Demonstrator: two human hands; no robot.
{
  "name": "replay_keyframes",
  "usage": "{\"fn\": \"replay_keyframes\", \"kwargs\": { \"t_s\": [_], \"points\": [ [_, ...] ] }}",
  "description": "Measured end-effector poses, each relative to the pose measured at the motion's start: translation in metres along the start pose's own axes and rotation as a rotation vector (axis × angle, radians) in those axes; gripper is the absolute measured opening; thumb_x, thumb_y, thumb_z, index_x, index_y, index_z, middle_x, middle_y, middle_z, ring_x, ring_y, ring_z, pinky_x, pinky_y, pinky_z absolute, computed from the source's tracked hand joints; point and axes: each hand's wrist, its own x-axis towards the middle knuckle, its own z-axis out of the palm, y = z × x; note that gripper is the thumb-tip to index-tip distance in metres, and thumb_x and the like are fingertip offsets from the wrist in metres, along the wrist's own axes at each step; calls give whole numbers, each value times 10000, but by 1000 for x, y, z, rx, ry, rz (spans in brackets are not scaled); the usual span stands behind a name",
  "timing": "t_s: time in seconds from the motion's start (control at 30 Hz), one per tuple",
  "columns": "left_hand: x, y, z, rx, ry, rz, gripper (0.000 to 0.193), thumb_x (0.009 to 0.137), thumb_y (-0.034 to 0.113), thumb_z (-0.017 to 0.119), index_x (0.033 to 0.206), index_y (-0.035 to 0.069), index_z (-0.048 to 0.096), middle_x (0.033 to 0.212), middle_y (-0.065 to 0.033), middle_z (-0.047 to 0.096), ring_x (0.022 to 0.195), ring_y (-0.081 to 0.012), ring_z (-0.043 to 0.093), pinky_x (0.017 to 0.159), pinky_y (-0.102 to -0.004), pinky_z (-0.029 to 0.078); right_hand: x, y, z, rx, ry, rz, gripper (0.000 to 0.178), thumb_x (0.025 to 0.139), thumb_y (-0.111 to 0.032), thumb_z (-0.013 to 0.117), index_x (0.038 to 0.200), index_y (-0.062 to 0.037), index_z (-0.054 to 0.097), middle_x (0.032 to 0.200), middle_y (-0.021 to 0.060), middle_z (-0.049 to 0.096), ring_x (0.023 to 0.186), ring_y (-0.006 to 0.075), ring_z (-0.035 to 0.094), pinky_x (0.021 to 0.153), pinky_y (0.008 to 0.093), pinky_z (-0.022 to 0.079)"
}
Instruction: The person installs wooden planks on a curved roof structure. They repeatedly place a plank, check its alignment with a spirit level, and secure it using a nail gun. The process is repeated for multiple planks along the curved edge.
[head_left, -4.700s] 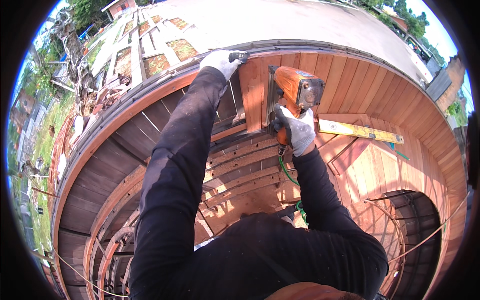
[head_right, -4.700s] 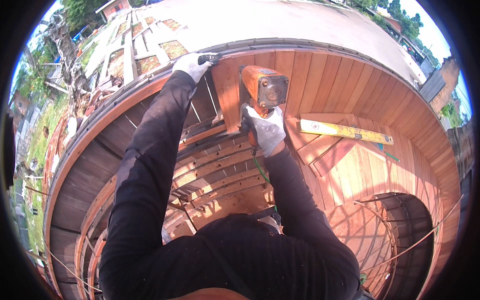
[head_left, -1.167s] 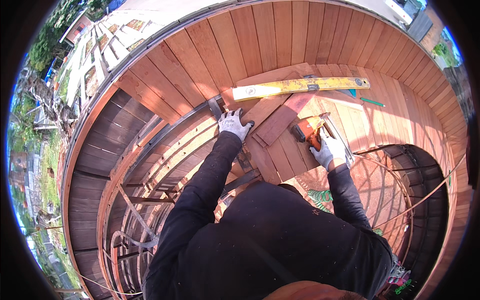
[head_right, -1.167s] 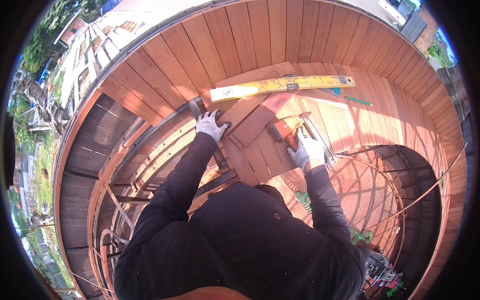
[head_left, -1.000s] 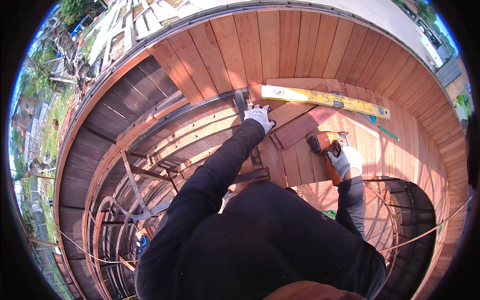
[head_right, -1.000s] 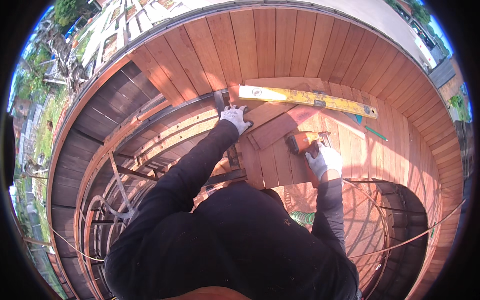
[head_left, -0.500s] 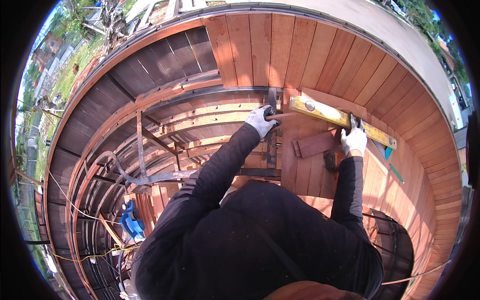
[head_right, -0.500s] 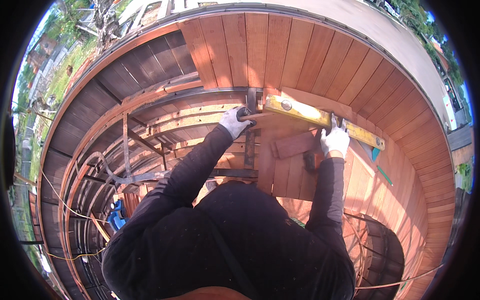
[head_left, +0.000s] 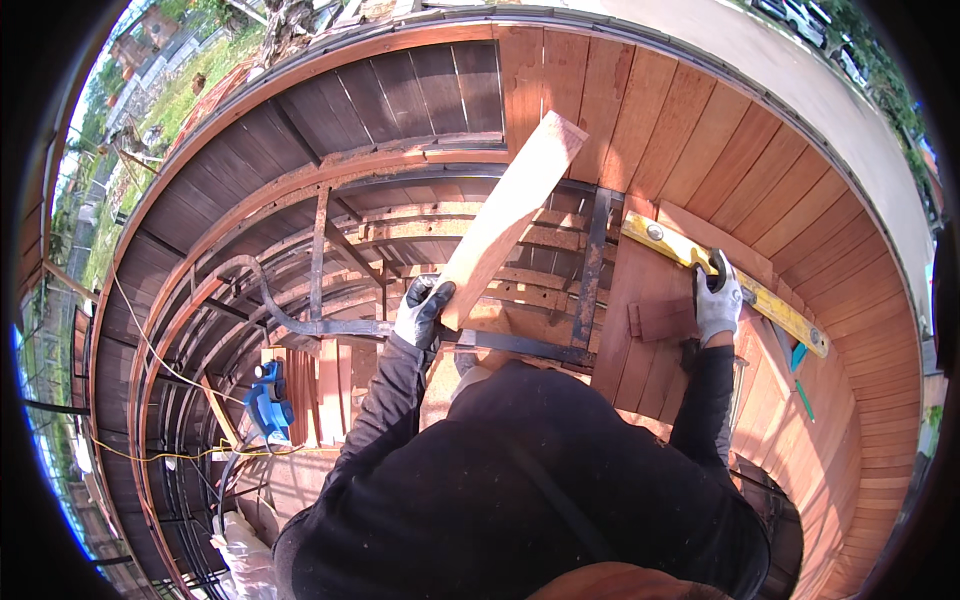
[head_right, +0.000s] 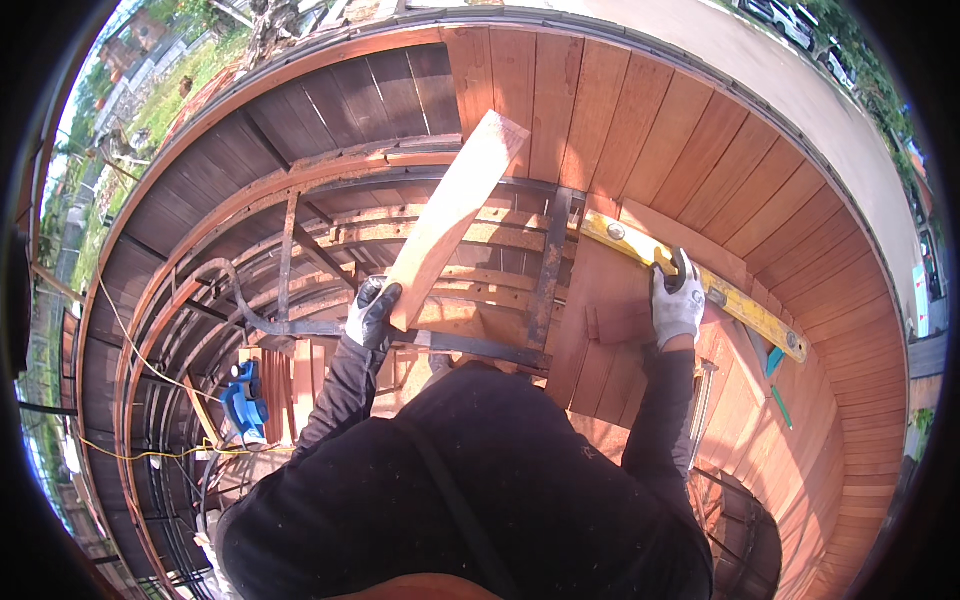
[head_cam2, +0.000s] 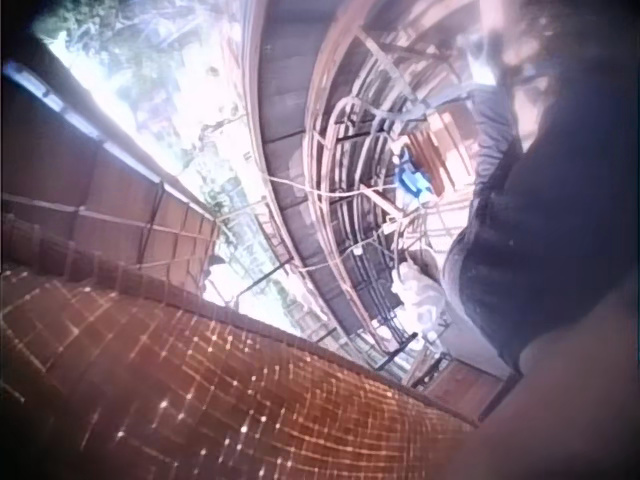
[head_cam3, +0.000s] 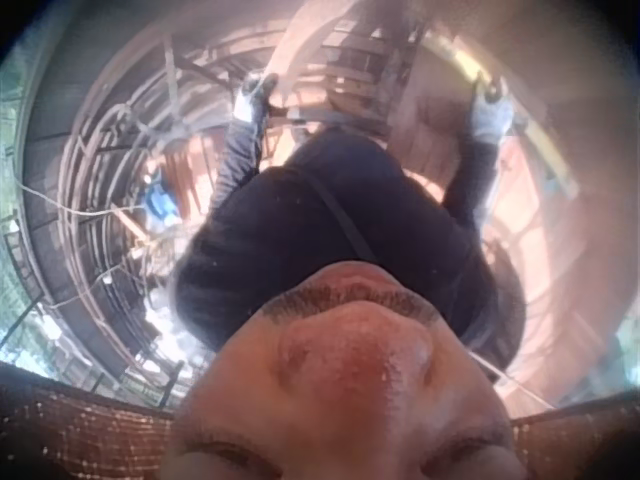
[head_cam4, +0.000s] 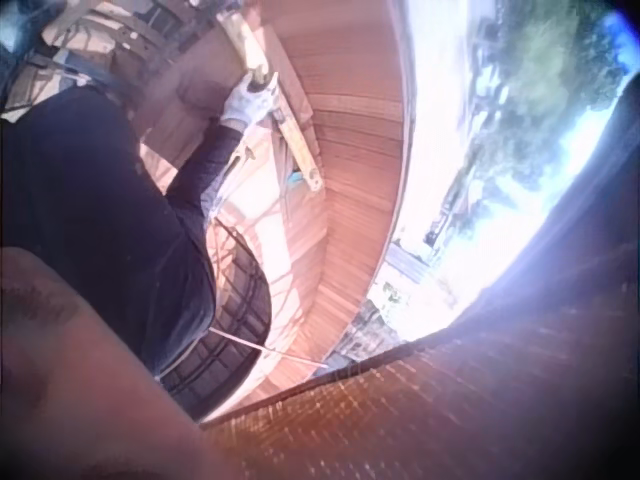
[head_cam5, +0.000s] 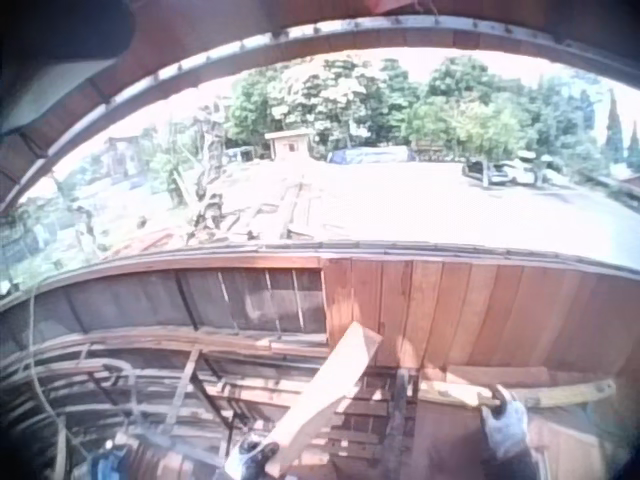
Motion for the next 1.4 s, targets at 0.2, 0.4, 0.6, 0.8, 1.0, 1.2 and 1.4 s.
{"fn": "replay_keyframes", "kwargs": {
  "t_s": [0.2, 0.4, 0.6, 0.8, 1.0, 1.2, 1.4],
  "points": [
    [-16, 2, 32, -126, 10, -41, 108, 884, 70, 673, 989, 72, 647, 936, -32, 663, 834, -122, 608, 761, -276, 502, -17, -120, 72, 1071, -627, -165, 405, 917, -92, 598, 1302, 10, 523, 1111, 101, 646, 993, 168, 627, 869, 299, 509],
    [-10, 18, 18, 280, 5, 99, 193, 870, 79, 677, 1052, 28, 638, 913, -36, 656, 794, -111, 609, 700, -273, 508, -7, -181, 103, 1642, -637, 14, 411, 941, -120, 539, 1338, -69, 448, 1135, 90, 573, 1041, 230, 613, 861, 406, 531],
    [19, 95, -18, 514, -64, 56, 245, 820, 70, 735, 1042, 3, 658, 898, -40, 663, 766, -118, 621, 677, -244, 512, 0, -184, 117, 1670, -406, 70, 534, 910, -42, 505, 1418, -129, 366, 1131, 92, 548, 1038, 239, 588, 871, 426, 541],
    [59, 124, -58, -285, -203, 170, 659, 867, 490, 640, 1316, 25, 511, 1291, -154, 561, 1168, -276, 562, 1008, -418, 457, -28, -163, 179, 1767, -357, 294, 408, 945, -20, 506, 1343, -92, 452, 1265, 111, 545, 1140, 269, 574, 910, 433, 546],
    [96, 86, -12, -62, -253, 236, 447, 896, 268, 671, 1279, 89, 525, 1258, -123, 576, 1169, -273, 556, 981, -412, 475, -53, -165, 229, 1861, -422, 466, 306, 962, -50, 518, 1262, -112, 495, 1205, 82, 587, 1084, 249, 611, 893, 422, 556],
    [186, 144, 27, 211, -129, 274, 332, 838, 106, 719, 1118, -9, 583, 997, -99, 680, 887, -174, 663, 775, -292, 541, -44, -135, 231, 328, -122, 3, 338, 865, -67, 617, 1202, -63, 606, 1090, 145, 646, 995, 286, 642, 861, 350, 528],
    [291, 171, 72, 355, -391, 377, 389, 796, 148, 777, 1121, 7, 617, 1018, -73, 688, 895, -157, 664, 784, -282, 533, -42, -104, 193, -471, -61, 78, 699, 814, -327, 676, 1418, -113, 398, 1410, 188, 416, 1301, 372, 380, 1077, 465, 316]
  ]
}}
